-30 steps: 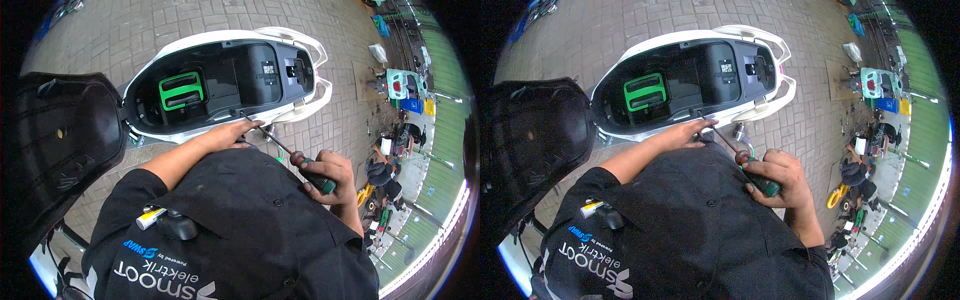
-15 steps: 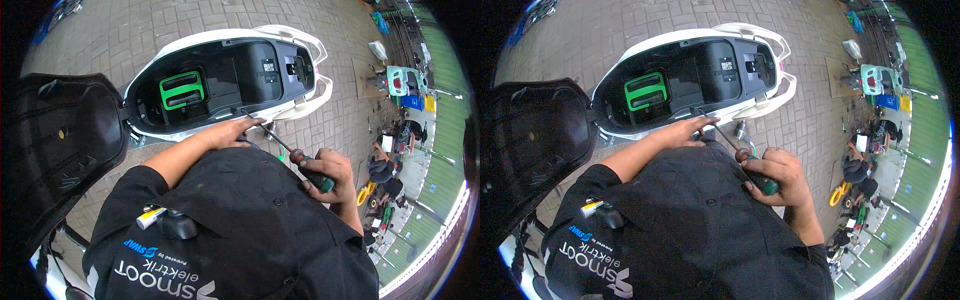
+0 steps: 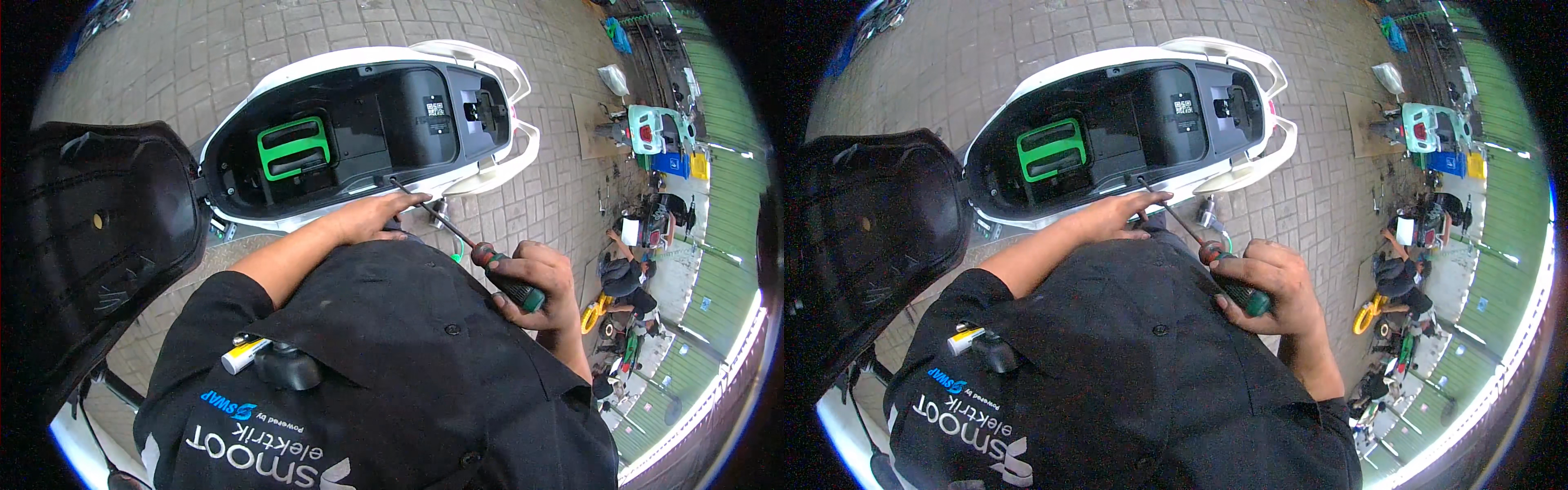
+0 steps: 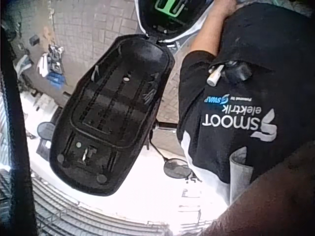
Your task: The person assembles an electronic component by screwing a mounting plate onto it with a screwdriver and screws. They then open the seat of a white scooter and use the screwdriver to install the component and secure its wiring inside the internal storage compartment.
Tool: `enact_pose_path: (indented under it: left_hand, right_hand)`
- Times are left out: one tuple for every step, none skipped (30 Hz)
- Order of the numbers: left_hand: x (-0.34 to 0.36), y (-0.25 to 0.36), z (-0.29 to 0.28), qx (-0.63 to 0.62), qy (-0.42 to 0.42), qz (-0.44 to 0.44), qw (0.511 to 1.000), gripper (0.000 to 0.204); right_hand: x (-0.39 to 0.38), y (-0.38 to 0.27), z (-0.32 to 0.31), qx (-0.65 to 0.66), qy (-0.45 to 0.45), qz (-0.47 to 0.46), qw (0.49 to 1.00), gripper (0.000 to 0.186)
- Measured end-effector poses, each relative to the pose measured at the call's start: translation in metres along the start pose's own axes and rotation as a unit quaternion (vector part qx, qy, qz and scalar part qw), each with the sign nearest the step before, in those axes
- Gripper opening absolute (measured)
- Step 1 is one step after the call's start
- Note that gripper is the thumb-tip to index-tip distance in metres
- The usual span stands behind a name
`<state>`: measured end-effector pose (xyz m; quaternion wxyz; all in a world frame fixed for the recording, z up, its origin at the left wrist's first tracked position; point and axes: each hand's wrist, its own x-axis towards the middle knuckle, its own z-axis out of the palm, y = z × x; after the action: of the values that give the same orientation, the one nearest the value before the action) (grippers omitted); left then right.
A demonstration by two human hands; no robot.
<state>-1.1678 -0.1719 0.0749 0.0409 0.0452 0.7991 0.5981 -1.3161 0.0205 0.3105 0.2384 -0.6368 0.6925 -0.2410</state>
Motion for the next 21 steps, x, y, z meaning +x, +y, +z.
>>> enact_pose_path:
  left_hand:
    - [0.0, -0.001, 0.0, 0.0, -0.001, 0.0, 1.0, 0.08]
    - [-0.001, -0.001, 0.0, -0.003, 0.004, 0.008, 1.0, 0.08]
    - [-0.001, -0.002, 0.0, -0.006, 0.009, 0.017, 1.0, 0.08]
    - [-0.001, -0.002, 0.0, -0.007, 0.008, 0.017, 1.0, 0.08]
    - [-0.001, -0.002, 0.0, -0.014, 0.001, 0.004, 1.0, 0.08]
    - [-0.001, -0.002, 0.0, -0.021, -0.007, -0.009, 1.0, 0.081]
    - [-0.001, -0.003, 0.0, -0.021, -0.006, -0.009, 1.0, 0.081]
    - [-0.001, -0.004, 0.001, -0.022, -0.005, -0.008, 1.0, 0.081]
    - [-0.002, -0.005, 0.001, -0.023, -0.003, -0.007, 1.0, 0.081]
    - [-0.001, -0.004, 0.001, -0.022, -0.003, -0.006, 1.0, 0.081]
    - [0.0, -0.004, 0.001, -0.02, 0.005, 0.004, 1.0, 0.081]
    - [0.0, -0.004, 0.001, -0.019, 0.014, 0.014, 1.0, 0.081]
    - [0.001, -0.006, 0.002, -0.018, 0.014, 0.015, 1.0, 0.081]
    - [0.001, -0.011, 0.004, -0.032, 0.024, 0.021, 0.999, 0.081]
    - [0.001, -0.014, 0.006, -0.046, 0.035, 0.028, 0.998, 0.081]
    - [0.001, -0.013, 0.005, -0.045, 0.035, 0.029, 0.998, 0.081]
    - [0.001, -0.012, 0.005, -0.03, 0.053, 0.013, 0.998, 0.077]
    - [0.001, -0.011, 0.005, -0.015, 0.072, -0.003, 0.997, 0.073]
    - [0.001, -0.012, 0.001, -0.012, 0.075, -0.006, 0.997, 0.073]
    - [0.006, -0.007, -0.005, 0.043, 0.087, -0.023, 0.995, 0.064]
    - [0.011, -0.002, -0.011, 0.097, 0.1, -0.04, 0.989, 0.057]
  right_hand:
    - [-0.001, 0.0, 0.0, 0.0, 0.001, 0.0, 1.0, 0.035]
    - [-0.001, 0.001, 0.001, 0.002, 0.005, 0.001, 1.0, 0.035]
    - [-0.001, 0.001, 0.001, 0.004, 0.008, 0.002, 1.0, 0.036]
    - [-0.001, 0.001, 0.002, 0.004, 0.008, 0.002, 1.0, 0.036]
    - [-0.001, 0.001, 0.002, -0.003, 0.003, 0.0, 1.0, 0.036]
    - [-0.001, 0.001, 0.002, -0.011, -0.002, -0.001, 1.0, 0.036]
    - [0.0, 0.0, 0.001, -0.011, -0.001, -0.002, 1.0, 0.036]
    - [0.0, -0.001, 0.001, -0.017, -0.006, 0.002, 1.0, 0.037]
    - [0.001, -0.003, 0.0, -0.023, -0.011, 0.006, 1.0, 0.037]
    - [0.002, -0.005, 0.0, -0.024, -0.01, 0.006, 1.0, 0.037]
    - [0.003, -0.007, 0.001, -0.024, -0.005, 0.018, 1.0, 0.037]
    - [0.006, -0.01, 0.002, -0.024, 0.001, 0.03, 0.999, 0.037]
    - [0.009, -0.013, 0.004, -0.025, 0.001, 0.029, 0.999, 0.037]
    - [0.014, -0.015, 0.006, -0.036, 0.019, 0.028, 0.999, 0.038]
    - [0.019, -0.018, 0.008, -0.048, 0.037, 0.026, 0.998, 0.039]
    - [0.023, -0.021, 0.01, -0.049, 0.038, 0.026, 0.998, 0.039]
    - [0.028, -0.023, 0.011, -0.068, 0.059, 0.037, 0.995, 0.039]
    - [0.032, -0.024, 0.012, -0.088, 0.08, 0.049, 0.992, 0.04]
    - [0.038, -0.017, 0.017, -0.085, 0.08, 0.044, 0.992, 0.04]
    - [0.042, -0.013, 0.018, -0.082, 0.12, 0.053, 0.988, 0.04]
    - [0.048, -0.011, 0.019, -0.078, 0.16, 0.062, 0.982, 0.039]
